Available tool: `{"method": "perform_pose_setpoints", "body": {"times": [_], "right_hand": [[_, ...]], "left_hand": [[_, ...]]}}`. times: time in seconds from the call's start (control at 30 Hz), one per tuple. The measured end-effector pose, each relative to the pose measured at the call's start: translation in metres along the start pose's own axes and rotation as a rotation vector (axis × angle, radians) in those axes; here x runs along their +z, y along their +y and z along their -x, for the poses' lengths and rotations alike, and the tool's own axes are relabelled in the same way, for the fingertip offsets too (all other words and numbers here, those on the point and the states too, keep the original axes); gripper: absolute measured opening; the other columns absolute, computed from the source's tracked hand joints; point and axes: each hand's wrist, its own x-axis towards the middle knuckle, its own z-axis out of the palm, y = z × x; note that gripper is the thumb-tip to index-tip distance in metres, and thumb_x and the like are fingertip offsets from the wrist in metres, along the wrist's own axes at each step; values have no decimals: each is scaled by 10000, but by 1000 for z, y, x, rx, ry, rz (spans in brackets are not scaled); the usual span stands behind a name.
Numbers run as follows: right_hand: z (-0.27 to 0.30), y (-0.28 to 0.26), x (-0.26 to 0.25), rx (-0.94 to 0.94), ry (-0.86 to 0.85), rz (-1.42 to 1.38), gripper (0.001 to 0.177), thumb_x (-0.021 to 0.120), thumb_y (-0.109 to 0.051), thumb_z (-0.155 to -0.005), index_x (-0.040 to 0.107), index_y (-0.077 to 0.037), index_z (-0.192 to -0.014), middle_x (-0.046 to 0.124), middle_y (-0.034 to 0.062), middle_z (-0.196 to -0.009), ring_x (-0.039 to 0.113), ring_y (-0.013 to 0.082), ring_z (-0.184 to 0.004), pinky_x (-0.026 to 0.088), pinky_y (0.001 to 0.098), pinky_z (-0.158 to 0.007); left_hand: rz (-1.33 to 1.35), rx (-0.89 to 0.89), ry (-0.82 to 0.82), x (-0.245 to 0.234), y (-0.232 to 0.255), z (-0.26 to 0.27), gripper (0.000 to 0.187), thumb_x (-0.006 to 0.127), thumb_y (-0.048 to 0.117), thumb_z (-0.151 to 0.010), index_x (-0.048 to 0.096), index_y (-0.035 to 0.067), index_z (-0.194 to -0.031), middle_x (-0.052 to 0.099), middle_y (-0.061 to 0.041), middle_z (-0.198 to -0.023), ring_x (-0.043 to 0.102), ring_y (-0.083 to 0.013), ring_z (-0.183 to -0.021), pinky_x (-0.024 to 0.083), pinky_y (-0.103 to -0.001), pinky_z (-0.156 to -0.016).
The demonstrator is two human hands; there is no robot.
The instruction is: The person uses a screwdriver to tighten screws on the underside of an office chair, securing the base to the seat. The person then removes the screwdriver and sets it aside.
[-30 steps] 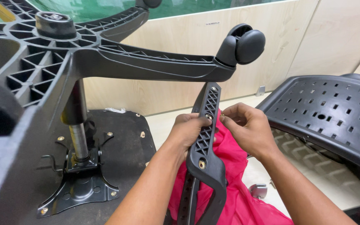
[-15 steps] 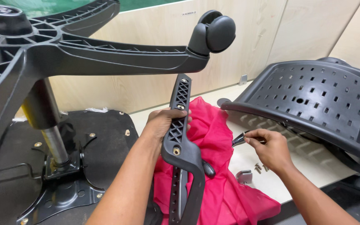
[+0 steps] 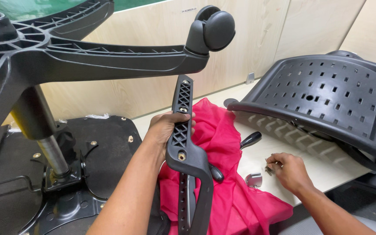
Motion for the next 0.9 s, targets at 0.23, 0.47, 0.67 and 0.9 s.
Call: {"method": "perform_pose_setpoints", "body": {"times": [0.23, 0.47, 0.67, 0.9], "right_hand": [[19, -2, 2, 239, -14, -20, 189, 747, -103, -866, 803, -87, -1045, 805, 124, -959, 776, 264, -853, 578, 373, -845], [20, 5, 6, 207, 8, 31, 182, 737, -71, -863, 812, -81, -1028, 787, 130, -1004, 755, 259, -888, 563, 373, -867], [17, 7, 7, 189, 33, 17, 202, 753, -82, -836, 805, -84, -1031, 756, 107, -1020, 741, 245, -861, 575, 378, -836], [-8, -44, 1, 195, 106, -127, 220, 728, -106, -854, 792, -97, -1064, 757, 110, -952, 721, 226, -746, 579, 379, -739]], "left_hand": [[0, 0, 2, 1, 2, 1, 294, 741, 35, -750, 731, -93, -1014, 726, -168, -803, 700, -205, -604, 611, -281, -570], [24, 0, -18, 1, 1, 1, 279, 741, 29, -749, 726, -86, -1002, 716, -164, -795, 691, -202, -593, 606, -284, -555], [13, 14, -23, 2, 0, 0, 257, 728, 20, -761, 718, -88, -994, 721, -157, -798, 693, -194, -593, 605, -290, -559], [-79, 7, -85, 6, 5, 2, 254, 620, 21, -807, 698, -36, -1042, 664, -124, -705, 667, -178, -560, 605, -307, -523]]}}
